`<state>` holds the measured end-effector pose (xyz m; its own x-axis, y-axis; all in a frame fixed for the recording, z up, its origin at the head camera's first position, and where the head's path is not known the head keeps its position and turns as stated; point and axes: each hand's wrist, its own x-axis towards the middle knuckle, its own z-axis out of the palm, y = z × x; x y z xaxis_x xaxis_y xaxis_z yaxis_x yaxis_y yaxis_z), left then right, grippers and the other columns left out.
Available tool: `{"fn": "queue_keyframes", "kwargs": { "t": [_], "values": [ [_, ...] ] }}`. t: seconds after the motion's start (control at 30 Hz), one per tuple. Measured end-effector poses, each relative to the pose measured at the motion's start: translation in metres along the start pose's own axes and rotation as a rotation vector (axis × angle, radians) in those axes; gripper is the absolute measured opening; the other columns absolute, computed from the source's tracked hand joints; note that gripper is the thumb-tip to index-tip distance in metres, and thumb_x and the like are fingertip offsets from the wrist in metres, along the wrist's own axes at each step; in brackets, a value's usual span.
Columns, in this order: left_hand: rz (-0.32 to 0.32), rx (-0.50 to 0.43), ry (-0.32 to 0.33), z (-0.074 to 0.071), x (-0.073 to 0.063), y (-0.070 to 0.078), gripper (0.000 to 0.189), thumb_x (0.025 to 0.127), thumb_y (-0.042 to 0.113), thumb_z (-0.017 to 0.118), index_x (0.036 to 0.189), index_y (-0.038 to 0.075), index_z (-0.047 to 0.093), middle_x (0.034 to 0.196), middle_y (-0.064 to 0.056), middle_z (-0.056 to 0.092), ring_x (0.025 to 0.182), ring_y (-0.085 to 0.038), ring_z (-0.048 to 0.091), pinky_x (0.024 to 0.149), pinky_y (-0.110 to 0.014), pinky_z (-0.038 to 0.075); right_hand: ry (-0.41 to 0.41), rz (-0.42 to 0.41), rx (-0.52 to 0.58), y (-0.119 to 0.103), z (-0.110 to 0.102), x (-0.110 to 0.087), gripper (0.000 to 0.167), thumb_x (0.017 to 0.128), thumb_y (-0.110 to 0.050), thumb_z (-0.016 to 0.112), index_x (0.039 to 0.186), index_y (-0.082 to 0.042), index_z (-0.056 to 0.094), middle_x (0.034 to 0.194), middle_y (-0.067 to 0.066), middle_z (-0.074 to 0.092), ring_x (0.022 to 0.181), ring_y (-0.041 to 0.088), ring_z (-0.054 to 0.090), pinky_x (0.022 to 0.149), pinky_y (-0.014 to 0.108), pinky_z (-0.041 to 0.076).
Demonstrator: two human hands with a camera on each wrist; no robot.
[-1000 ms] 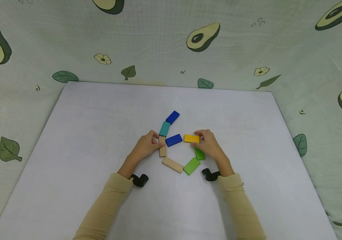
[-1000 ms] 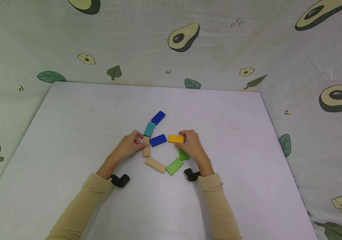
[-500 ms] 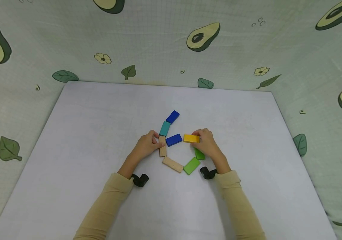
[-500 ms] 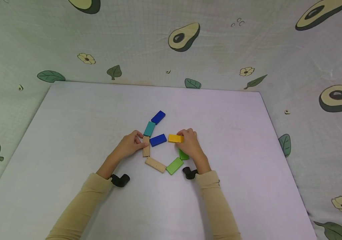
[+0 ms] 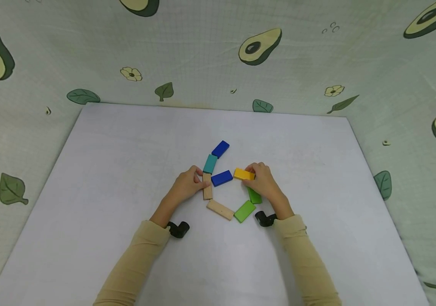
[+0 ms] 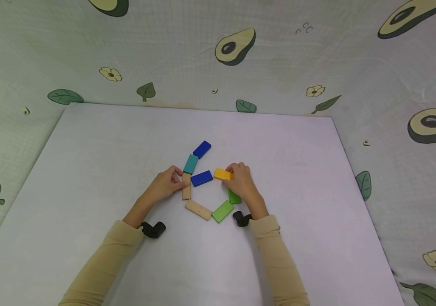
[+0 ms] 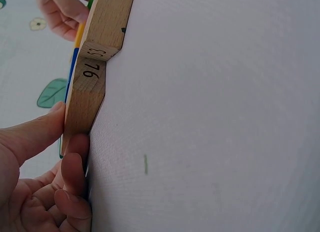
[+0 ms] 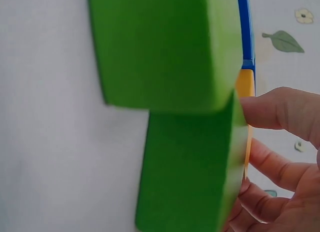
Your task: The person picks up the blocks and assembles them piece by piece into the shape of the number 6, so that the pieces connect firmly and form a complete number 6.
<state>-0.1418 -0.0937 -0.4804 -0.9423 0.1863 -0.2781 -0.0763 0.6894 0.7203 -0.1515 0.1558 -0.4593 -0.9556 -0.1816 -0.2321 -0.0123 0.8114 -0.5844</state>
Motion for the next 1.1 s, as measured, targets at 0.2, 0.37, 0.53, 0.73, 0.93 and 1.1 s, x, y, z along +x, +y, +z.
{"fn": "queue_keyframes", "kwargs": {
  "t": [0.2, 0.37, 0.53, 0.73, 0.93, 1.1],
  "values": [
    [0.003, -0.002, -0.002, -0.0002, 0.0006, 0.0001, 0.042, 0.084, 0.034, 0.068, 0.111, 0.005, 0.052, 0.079, -0.005, 0.058, 0.069, -0.016, 0.051, 0.059, -0.025, 0.039, 0.002, -0.01, -0.005, -0.0012, -0.0001, 0.0033, 0.038, 0.084, -0.019, 0.067, 0.114, 0.001, 0.054, 0.106, 0.017, 0.051, 0.099, 0.029, 0.043, 0.085, 0.04, 0.041],
    [0.011, 0.0, 0.001, -0.0003, 0.0004, 0.0004, 0.042, 0.085, 0.034, 0.067, 0.111, 0.005, 0.052, 0.08, -0.006, 0.059, 0.069, -0.016, 0.051, 0.06, -0.025, 0.039, -0.008, -0.016, -0.013, -0.0021, 0.0002, 0.0034, 0.04, 0.084, -0.02, 0.067, 0.114, 0.001, 0.054, 0.105, 0.017, 0.052, 0.097, 0.029, 0.044, 0.084, 0.04, 0.042],
    [0.008, 0.0, -0.002, -0.0003, 0.0004, 0.0005, 0.042, 0.085, 0.033, 0.067, 0.111, 0.005, 0.052, 0.08, -0.006, 0.059, 0.069, -0.017, 0.051, 0.06, -0.025, 0.039, -0.037, -0.004, 0.001, -0.0025, 0.0003, 0.0024, 0.04, 0.084, -0.02, 0.068, 0.115, 0.002, 0.054, 0.105, 0.016, 0.052, 0.095, 0.027, 0.047, 0.084, 0.038, 0.043],
    [-0.001, -0.001, -0.005, -0.0004, 0.0007, 0.0008, 0.041, 0.085, 0.032, 0.068, 0.111, 0.005, 0.052, 0.079, -0.006, 0.058, 0.069, -0.017, 0.051, 0.059, -0.025, 0.038, -0.07, 0.01, 0.021, -0.0014, -0.0004, 0.0002, 0.041, 0.084, -0.022, 0.067, 0.115, 0.002, 0.054, 0.105, 0.016, 0.053, 0.091, 0.025, 0.048, 0.081, 0.036, 0.044],
    [-0.003, 0.007, -0.003, -0.0004, 0.0006, 0.0011, 0.041, 0.085, 0.032, 0.068, 0.111, 0.005, 0.052, 0.079, -0.006, 0.058, 0.069, -0.017, 0.051, 0.059, -0.025, 0.038, -0.081, 0.012, 0.035, -0.0014, -0.0014, -0.0014, 0.039, 0.086, -0.023, 0.065, 0.114, 0.002, 0.054, 0.103, 0.016, 0.054, 0.088, 0.024, 0.049, 0.076, 0.032, 0.044],
    [-0.006, 0.009, -0.004, -0.0006, 0.0001, 0.0011, 0.041, 0.085, 0.032, 0.068, 0.111, 0.005, 0.052, 0.079, -0.006, 0.058, 0.069, -0.017, 0.051, 0.059, -0.025, 0.038, -0.082, 0.025, 0.05, -0.0022, -0.0015, -0.0026, 0.037, 0.087, -0.021, 0.065, 0.114, 0.002, 0.054, 0.104, 0.016, 0.055, 0.088, 0.024, 0.05, 0.076, 0.032, 0.043]
  ]
}}
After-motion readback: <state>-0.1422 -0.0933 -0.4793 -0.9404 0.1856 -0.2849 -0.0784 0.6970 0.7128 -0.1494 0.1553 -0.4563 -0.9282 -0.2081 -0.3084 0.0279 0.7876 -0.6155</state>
